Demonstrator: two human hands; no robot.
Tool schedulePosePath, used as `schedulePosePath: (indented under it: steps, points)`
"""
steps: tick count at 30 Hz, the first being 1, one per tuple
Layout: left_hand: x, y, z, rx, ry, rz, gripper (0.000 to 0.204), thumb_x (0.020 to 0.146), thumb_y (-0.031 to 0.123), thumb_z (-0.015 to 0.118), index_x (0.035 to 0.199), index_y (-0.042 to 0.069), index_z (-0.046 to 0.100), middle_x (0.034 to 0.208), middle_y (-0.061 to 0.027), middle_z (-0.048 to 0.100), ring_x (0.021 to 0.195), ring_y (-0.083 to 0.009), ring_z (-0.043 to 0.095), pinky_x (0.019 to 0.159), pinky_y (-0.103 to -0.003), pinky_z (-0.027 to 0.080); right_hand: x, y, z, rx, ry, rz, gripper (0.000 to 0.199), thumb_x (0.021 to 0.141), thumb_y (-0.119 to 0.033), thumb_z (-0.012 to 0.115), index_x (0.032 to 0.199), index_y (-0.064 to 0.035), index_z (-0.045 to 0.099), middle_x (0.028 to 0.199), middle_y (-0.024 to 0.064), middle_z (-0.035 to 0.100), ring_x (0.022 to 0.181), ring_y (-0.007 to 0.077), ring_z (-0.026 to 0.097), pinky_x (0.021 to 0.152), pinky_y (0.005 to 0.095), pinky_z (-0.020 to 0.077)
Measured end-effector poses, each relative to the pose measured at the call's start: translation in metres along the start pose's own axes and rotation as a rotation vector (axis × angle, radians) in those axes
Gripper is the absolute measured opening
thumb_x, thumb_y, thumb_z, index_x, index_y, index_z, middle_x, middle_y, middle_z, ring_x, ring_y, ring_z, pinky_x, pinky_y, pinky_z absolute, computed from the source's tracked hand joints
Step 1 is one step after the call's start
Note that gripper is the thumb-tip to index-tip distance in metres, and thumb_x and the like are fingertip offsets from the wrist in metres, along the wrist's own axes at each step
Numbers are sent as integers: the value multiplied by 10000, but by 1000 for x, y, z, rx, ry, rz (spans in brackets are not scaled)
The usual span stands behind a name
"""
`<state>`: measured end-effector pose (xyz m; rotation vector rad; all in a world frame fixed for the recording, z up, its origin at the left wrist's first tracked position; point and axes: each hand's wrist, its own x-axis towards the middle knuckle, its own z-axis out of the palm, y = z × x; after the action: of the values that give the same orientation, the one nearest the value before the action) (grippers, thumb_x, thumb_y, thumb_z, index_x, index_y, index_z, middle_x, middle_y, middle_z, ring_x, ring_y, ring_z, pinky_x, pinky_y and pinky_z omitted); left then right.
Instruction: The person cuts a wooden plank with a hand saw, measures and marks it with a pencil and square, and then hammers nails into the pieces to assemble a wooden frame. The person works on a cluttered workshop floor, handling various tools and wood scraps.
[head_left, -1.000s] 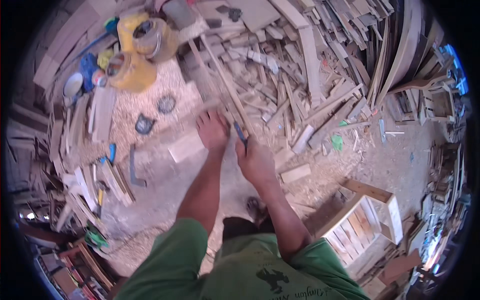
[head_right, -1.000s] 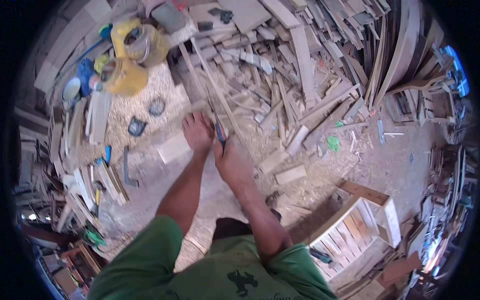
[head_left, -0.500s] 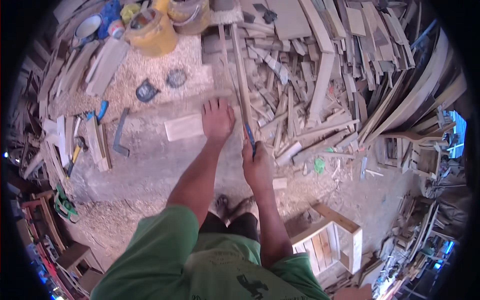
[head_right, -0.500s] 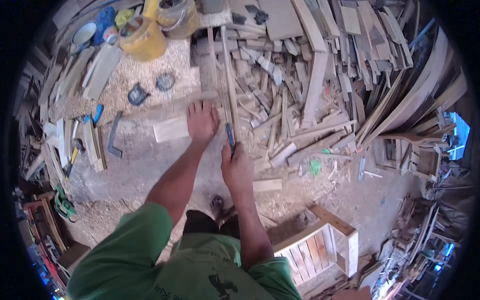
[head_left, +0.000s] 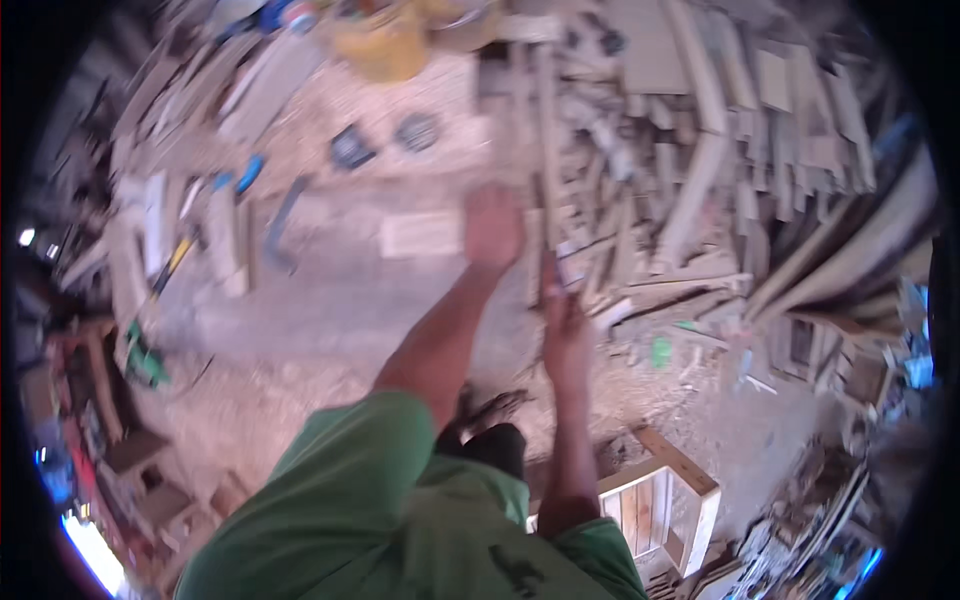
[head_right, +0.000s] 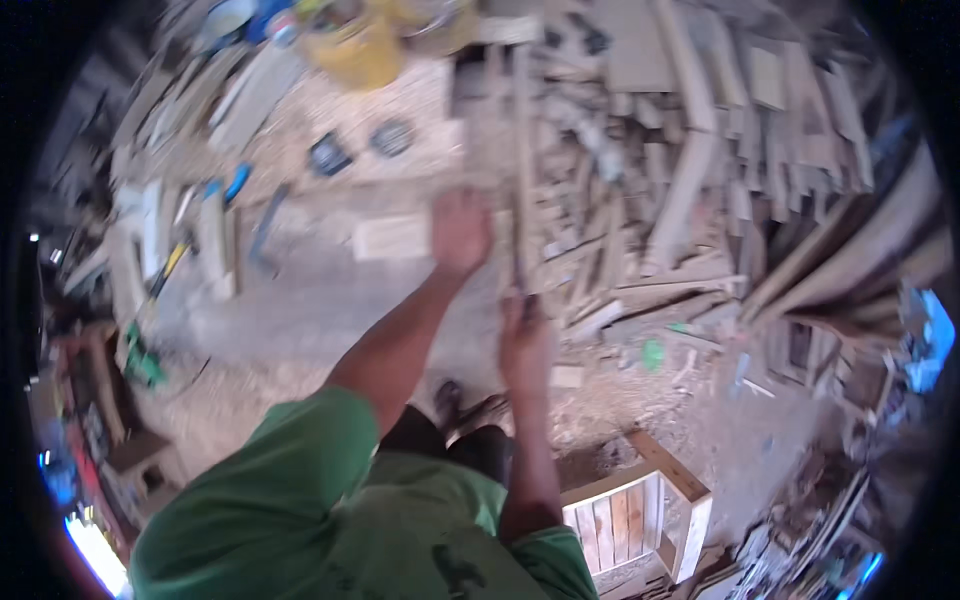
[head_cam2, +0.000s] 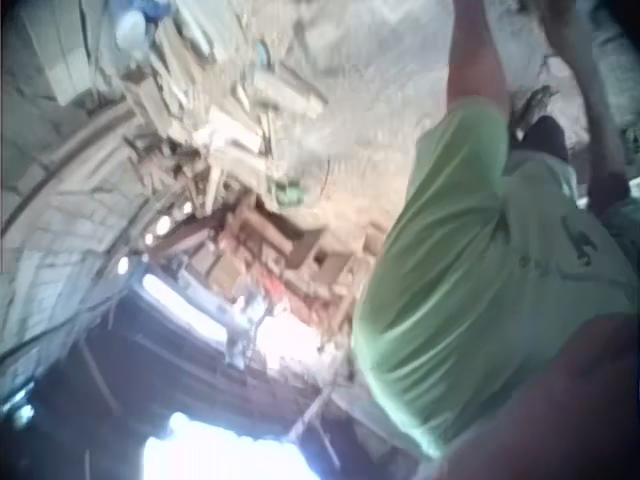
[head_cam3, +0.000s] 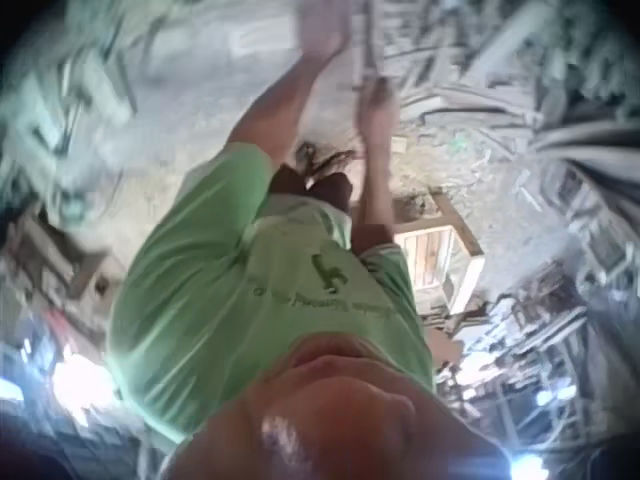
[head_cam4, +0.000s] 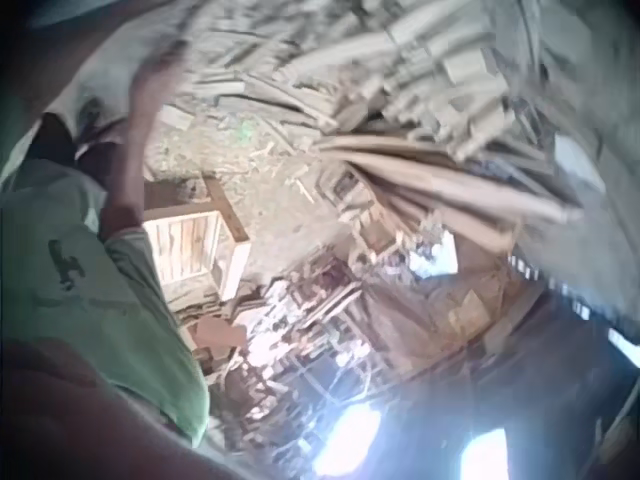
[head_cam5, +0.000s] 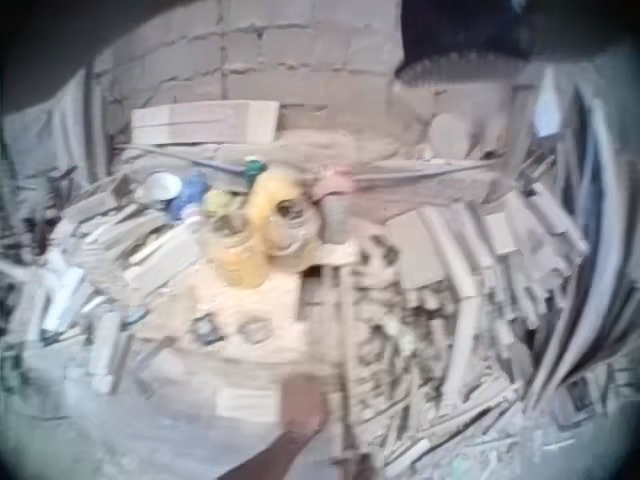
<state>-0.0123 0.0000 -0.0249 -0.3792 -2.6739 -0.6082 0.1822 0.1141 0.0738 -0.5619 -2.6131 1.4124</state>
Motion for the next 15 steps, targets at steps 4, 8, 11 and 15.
schedulePosePath:
  steps: [4, 8, 11, 15]
  points:
    - [-11, -1, 10, 113, -124, -7, 383, 983, 232, 583, 1266, -9, 675, 1228, -242, 665, 1239, -410, 613, 1137, -587, 467, -122, -6, -55, 23, -73, 55, 454, 1156, -205, 491, 1474, 85, 635, 1425, 247, 711, 1336, 332, 670, 1154, 405, 479]
    - [-5, 2, -5, -31, 6, -97, 386, 988, 262, 608, 1268, 1, 662, 1260, -234, 614, 1300, -427, 540, 1200, -586, 382, -191, -29, -68, -251, 146, 347, 537, 1183, -339, 489, 1364, 134, 668, 1245, 347, 749, 1123, 418, 758, 948, 504, 580]
    - [0, 6, -23, -79, -147, -120, 366, 1008, 285, 610, 1265, 29, 664, 1295, -219, 599, 1316, -418, 519, 1206, -574, 369, -111, -26, -41, -260, 64, 274, 645, 1181, -465, 487, 1331, 138, 659, 1140, 363, 727, 979, 443, 715, 875, 527, 544]
    - [1, 9, -34, -97, -14, -112, 360, 1004, 304, 624, 1267, 63, 670, 1283, -203, 599, 1310, -411, 510, 1189, -572, 378, -9, -1, 0, -95, 33, 198, 679, 1168, -515, 504, 1314, 130, 662, 1034, 345, 713, 806, 430, 639, 787, 544, 516]
